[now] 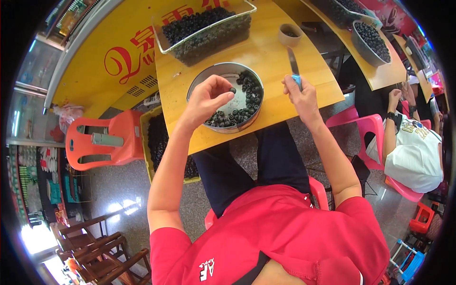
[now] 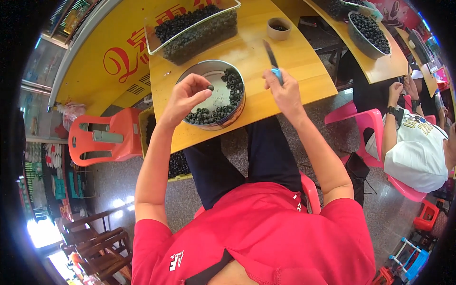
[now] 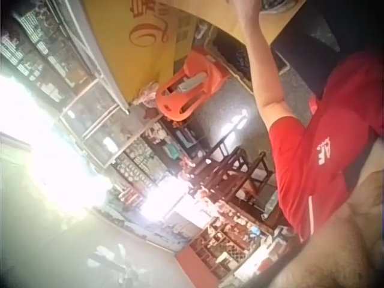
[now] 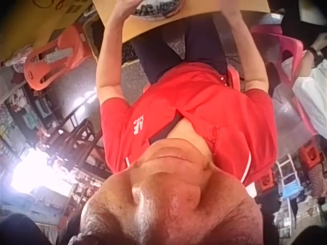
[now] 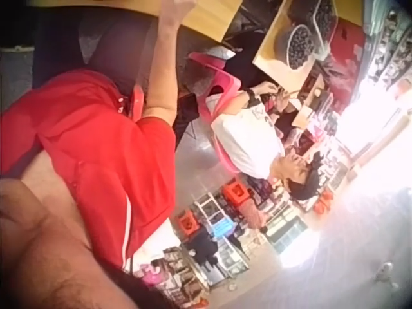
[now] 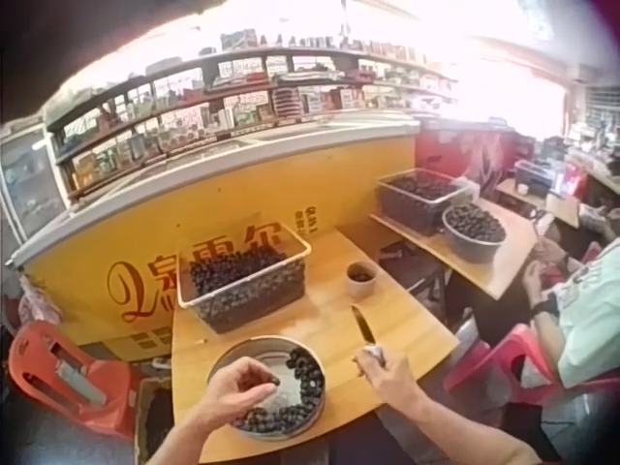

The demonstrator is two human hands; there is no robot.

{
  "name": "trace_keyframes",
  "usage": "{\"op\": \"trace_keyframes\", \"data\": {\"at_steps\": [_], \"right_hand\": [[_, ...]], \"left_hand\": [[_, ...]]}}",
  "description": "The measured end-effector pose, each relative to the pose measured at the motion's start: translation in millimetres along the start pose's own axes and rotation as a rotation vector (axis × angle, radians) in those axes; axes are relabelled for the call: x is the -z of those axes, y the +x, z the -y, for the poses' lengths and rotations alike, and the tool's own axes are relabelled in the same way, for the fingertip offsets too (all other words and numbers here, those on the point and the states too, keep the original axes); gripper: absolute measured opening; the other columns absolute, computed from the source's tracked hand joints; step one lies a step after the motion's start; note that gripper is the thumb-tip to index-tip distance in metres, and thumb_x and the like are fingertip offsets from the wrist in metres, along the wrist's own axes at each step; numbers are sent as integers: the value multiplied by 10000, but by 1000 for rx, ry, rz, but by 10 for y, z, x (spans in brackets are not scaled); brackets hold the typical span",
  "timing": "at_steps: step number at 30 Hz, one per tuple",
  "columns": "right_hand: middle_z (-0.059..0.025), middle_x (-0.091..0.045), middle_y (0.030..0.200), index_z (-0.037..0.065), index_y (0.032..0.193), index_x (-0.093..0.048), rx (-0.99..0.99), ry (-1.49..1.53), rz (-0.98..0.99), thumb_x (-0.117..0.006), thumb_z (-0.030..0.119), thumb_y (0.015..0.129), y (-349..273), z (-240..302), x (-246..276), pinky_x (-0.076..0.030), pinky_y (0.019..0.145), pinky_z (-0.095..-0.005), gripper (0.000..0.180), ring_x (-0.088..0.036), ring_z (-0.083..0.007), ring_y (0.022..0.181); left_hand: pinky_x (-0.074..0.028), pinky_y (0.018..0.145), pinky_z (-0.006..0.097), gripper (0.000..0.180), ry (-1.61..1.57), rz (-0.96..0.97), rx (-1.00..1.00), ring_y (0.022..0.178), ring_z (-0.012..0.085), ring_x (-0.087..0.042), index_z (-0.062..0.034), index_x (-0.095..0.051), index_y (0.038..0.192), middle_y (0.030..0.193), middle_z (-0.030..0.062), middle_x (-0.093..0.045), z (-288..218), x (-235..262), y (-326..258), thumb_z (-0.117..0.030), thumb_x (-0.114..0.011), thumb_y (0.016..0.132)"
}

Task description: Removing pits from small dark fruits using a small knife.

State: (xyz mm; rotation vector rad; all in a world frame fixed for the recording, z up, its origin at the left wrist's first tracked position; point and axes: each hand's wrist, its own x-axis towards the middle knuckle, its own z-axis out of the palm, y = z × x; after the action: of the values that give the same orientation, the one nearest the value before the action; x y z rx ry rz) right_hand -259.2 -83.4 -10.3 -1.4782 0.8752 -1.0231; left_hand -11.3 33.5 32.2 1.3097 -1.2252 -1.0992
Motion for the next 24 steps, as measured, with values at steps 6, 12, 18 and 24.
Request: {"op": "trace_keyframes", "data": {"at_steps": [6, 12, 18, 24], "right_hand": [[10, -606, 776, 17, 933, -636, 128, 68, 263, -604, 194, 937, -282, 597, -500, -415, 619, -185, 180, -527, -34, 690], [17, -612, 775, 39, 944, -646, -96, 324, 416, -678, 225, 890, -258, 718, -684, -373, 546, -173, 196, -502, -25, 646], [36, -593, 738, 57, 910, -638, -142, 384, 428, -672, 232, 894, -275, 806, -702, -306, 469, -167, 179, -432, -2, 558], [48, -575, 721, 62, 926, -625, -114, 364, 435, -647, 228, 909, -262, 758, -719, -306, 473, -165, 169, -422, -1, 556]], "left_hand": [[-457, 672, 221, 197, -143, -26, -32, 779, 93, -595, -27, -547, 1027, 877, 26, -613, -302, -281, -237, -104, -656, 883], [-484, 671, 217, 195, -251, -173, -143, 738, 93, -601, 9, -550, 1068, 863, 39, -625, -259, -389, -361, -44, -626, 897], [-482, 649, 221, 206, -367, -258, -91, 692, 106, -602, 20, -603, 1067, 874, 57, -655, -240, -455, -417, -68, -650, 887], [-480, 635, 221, 178, -389, -302, -62, 673, 106, -598, 27, -629, 1032, 869, 73, -673, -159, -491, -450, -80, -646, 892]]}}
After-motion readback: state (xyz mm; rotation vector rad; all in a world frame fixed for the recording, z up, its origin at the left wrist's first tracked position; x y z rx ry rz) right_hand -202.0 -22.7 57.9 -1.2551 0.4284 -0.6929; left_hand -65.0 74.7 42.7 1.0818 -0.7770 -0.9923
